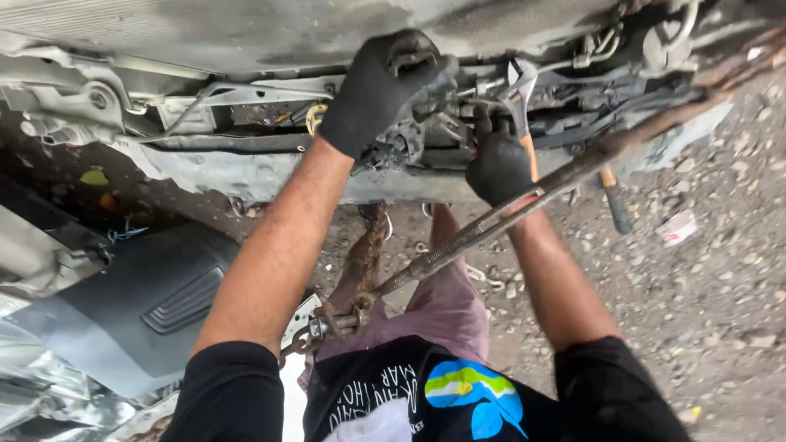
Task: The person works underneath the front of a vehicle, using pliers and a wrench to manipulate and remove a metal component from the engine bay. The person is wearing black gloves and uses a chain hoist to support the part while detaching it.
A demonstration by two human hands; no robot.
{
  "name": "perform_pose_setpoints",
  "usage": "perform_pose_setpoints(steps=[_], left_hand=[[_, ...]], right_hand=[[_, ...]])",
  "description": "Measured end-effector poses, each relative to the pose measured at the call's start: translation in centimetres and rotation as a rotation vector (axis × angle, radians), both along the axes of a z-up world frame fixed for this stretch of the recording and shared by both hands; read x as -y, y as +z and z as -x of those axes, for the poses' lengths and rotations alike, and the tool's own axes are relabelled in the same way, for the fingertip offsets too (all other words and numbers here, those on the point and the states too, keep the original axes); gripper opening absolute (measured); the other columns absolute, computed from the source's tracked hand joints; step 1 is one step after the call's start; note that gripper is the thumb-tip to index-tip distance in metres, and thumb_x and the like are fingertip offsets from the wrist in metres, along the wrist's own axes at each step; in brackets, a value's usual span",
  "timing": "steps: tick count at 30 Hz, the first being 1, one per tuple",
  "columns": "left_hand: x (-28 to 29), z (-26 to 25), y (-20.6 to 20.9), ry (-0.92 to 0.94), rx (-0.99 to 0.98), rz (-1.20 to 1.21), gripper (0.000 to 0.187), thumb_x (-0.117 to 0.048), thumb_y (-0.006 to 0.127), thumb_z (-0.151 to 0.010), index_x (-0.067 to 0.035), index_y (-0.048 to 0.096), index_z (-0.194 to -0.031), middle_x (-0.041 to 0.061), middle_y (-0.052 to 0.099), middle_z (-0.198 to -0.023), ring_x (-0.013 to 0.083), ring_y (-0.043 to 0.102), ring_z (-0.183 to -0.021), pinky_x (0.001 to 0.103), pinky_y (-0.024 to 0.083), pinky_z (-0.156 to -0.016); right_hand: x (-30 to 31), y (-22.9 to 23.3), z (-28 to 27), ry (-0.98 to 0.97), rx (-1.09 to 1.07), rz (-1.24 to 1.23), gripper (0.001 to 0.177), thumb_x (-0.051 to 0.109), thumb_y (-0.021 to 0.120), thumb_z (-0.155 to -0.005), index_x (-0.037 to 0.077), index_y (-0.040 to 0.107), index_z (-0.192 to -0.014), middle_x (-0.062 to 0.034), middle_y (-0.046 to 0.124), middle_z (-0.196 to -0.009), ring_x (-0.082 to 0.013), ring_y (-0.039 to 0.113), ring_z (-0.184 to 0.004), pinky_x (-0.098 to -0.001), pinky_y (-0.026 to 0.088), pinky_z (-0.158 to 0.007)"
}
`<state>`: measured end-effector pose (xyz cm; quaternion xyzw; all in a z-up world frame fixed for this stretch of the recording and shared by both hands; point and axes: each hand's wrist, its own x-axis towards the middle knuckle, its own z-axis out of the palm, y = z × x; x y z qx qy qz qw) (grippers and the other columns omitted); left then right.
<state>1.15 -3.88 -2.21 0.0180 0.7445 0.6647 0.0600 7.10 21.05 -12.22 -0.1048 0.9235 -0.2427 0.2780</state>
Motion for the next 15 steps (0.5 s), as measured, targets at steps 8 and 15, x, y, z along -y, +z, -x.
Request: perform_pose_setpoints(steps=[8, 15], left_hand=[[-0.1, 0.0, 0.4, 0.009, 0.042, 0.088, 0.03, -0.028, 0.082, -0.096, -0.001, 0.069, -0.089, 0.005, 0.07, -0.081, 0.0095, 0.059, -0.079, 0.03, 0.052, -0.079], [0.1, 0.4, 1.3, 0.012, 0.079, 0.145, 0.037, -0.036, 0.085, -0.09, -0.002, 0.07, -0.089, 0.003, 0.075, -0.083, 0.0077, 0.065, -0.08, 0.03, 0.054, -0.078]], right_hand=[[3.3, -3.0, 8.8, 0.441, -0.404, -0.496, 0.065, 0.024, 0.054, -0.098, 0.009, 0.045, -0.16, -0.0229, 0.059, -0.129, -0.0448, 0.052, -0.119, -0.0671, 0.044, -0.087], [3.6, -10.1, 9.9, 0.546, -0.661, -0.378, 0.054, 0.033, 0.052, -0.092, 0.011, 0.053, -0.142, -0.0199, 0.059, -0.133, -0.0468, 0.046, -0.127, -0.0758, 0.033, -0.091]])
